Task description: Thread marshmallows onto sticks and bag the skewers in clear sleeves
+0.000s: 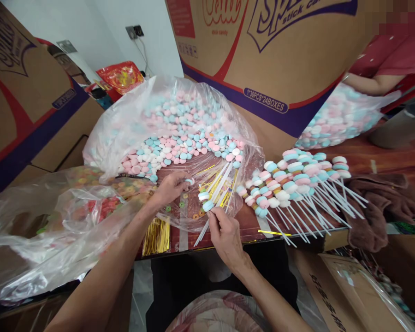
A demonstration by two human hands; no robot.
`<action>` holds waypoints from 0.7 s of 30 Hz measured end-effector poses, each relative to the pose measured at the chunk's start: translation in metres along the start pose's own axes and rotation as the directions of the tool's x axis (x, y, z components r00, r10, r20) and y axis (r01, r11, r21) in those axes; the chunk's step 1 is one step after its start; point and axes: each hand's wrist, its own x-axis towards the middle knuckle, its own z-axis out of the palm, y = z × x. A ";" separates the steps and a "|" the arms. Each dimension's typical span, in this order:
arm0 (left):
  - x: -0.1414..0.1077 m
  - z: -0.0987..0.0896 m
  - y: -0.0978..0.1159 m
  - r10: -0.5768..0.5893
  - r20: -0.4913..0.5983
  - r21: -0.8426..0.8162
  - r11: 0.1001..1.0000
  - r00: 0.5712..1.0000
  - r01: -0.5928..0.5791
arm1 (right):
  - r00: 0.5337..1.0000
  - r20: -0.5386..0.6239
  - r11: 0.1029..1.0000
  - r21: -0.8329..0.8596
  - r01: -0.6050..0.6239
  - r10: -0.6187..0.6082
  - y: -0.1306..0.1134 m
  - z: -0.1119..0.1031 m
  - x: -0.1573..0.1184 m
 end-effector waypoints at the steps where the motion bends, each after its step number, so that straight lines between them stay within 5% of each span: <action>1: -0.001 0.001 0.002 0.057 -0.020 0.102 0.993 0.998 -0.055 | 1.000 -0.001 1.000 -0.003 0.009 -0.009 0.000 0.000 0.000; 4: -0.006 0.005 0.007 0.161 -0.029 0.316 0.938 0.986 -0.144 | 1.000 0.003 1.000 -0.018 0.019 -0.019 0.002 0.001 0.000; 8: -0.010 0.011 0.008 0.136 -0.039 0.419 0.902 0.990 -0.107 | 1.000 0.008 1.000 -0.027 0.015 -0.015 0.003 0.002 -0.001; 21: -0.010 0.010 0.006 0.050 -0.100 0.293 0.956 0.994 -0.018 | 1.000 0.024 1.000 -0.024 0.008 -0.008 0.001 0.001 0.001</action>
